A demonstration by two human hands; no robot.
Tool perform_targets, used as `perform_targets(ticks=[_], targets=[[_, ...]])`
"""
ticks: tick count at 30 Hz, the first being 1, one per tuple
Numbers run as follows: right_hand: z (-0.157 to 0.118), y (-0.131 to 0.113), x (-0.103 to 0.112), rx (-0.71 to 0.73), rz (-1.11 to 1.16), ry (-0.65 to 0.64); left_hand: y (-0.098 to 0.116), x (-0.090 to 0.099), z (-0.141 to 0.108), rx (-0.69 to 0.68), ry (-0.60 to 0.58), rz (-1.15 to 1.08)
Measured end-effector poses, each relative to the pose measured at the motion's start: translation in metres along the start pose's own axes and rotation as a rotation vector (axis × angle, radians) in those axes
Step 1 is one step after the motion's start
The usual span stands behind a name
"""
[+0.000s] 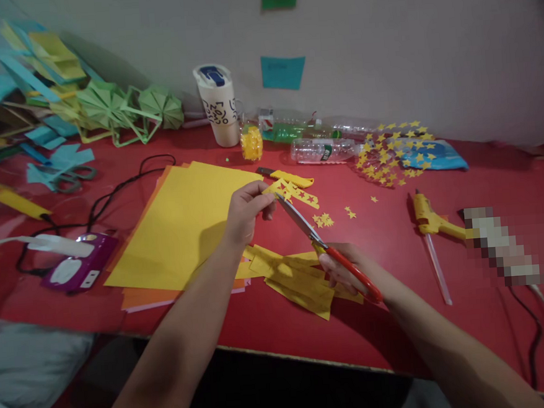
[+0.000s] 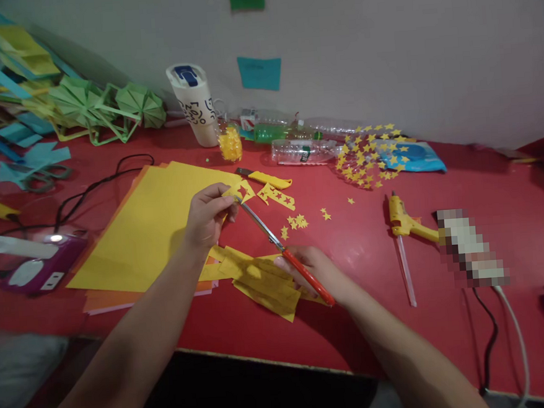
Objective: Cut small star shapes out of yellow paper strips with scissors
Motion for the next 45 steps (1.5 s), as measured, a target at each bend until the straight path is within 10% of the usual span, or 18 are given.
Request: perform_targets(ticks=[45], targets=[[-0.001,-0.003,-0.004,0.004,0.047,0.010,-0.004,-0.015,-0.002,-0.002,-0.084,-0.003]])
Point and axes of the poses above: each hand's wrist, its own z-axis towards the middle knuckle, its own x-axis out of the back of the hand, y = z × x, the point moved 10 cm from there along z, towards the middle knuckle, and after that the axes turned 6 degrees about -y, right-handed, at the moved point
